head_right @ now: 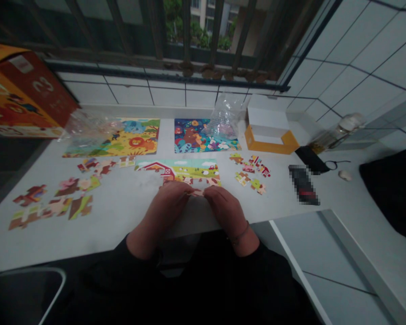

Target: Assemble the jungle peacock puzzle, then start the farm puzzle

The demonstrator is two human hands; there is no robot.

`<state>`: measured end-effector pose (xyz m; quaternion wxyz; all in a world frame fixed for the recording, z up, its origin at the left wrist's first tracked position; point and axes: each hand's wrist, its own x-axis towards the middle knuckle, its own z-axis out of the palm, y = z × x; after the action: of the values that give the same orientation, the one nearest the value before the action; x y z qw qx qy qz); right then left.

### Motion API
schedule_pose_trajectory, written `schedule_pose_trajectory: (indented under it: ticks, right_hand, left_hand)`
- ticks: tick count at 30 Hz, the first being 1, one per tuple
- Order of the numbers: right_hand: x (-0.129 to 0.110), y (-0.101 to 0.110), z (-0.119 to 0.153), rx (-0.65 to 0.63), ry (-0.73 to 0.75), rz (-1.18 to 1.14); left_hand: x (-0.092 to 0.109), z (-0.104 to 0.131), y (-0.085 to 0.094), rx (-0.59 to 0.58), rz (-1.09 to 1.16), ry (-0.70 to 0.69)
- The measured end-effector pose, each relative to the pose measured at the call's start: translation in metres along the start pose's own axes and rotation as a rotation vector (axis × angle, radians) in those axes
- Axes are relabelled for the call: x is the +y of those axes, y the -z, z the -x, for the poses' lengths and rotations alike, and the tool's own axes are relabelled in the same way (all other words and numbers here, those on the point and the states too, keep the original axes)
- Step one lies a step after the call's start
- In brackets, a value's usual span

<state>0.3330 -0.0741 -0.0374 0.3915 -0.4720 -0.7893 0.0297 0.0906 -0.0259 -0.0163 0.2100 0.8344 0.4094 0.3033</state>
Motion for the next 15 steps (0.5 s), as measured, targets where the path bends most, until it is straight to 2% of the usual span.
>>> schedule_pose_trajectory:
  ticks: [4, 8, 12, 15]
  right_hand:
    - [0.001, -0.003, -0.006, 0.037, 0.033, 0.001]
    - [-0.003, -0.001, -0.009, 0.024, 0.065, 0.004]
    - [-0.005, 0.002, -0.008, 0.061, 0.056, 0.037]
    - [-0.005, 0.002, -0.008, 0.063, 0.065, 0.039]
  left_hand:
    - [0.002, 0.001, -0.002, 0.081, -0.040, -0.119]
    - [-0.001, 0.012, 0.001, 0.184, -0.121, -0.213]
    - [-0.014, 0.039, 0.027, 0.197, -0.278, -0.210]
    - [-0.030, 0.066, 0.057, 0.208, -0.403, -0.070]
